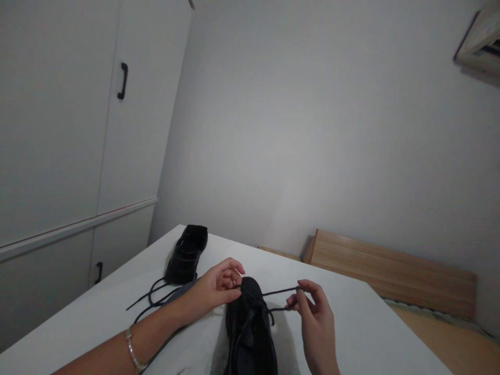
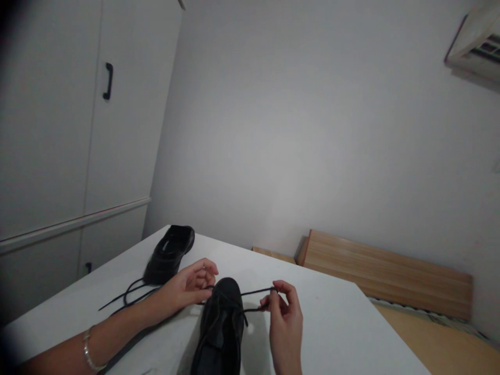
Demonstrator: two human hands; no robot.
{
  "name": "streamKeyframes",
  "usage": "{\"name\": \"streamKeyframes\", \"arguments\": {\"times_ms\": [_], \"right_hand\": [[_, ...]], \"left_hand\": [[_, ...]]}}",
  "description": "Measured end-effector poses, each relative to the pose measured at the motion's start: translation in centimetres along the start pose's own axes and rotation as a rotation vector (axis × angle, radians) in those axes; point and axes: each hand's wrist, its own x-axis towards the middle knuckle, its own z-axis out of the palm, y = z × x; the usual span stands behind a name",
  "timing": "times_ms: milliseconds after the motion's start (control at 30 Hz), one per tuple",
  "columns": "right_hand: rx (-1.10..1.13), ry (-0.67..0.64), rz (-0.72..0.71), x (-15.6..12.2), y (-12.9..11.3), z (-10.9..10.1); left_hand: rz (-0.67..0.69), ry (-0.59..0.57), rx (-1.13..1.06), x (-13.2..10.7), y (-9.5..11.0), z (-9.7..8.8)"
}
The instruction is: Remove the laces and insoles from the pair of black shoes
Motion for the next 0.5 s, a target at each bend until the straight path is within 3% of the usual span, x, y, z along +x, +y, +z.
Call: {"name": "streamKeyframes", "arguments": {"times_ms": [167, 233, 400, 500], "right_hand": [[0.005, 0.074, -0.029, -0.11, -0.41, -0.12], [0.045, 0.079, -0.006, -0.21, -0.54, -0.09], [0.087, 0.081, 0.009, -0.34, -0.54, -0.08], [0.135, 0.068, 0.023, -0.29, -0.41, -0.04]], "left_hand": [[0.166, 0.208, 0.543, -0.25, 0.32, 0.24], [0.238, 0.302, 0.641, -0.23, 0.28, 0.25], [0.242, 0.526, 0.547, 0.22, -0.07, -0.28], [0.133, 0.533, 0.267, 0.52, -0.23, -0.42]]}}
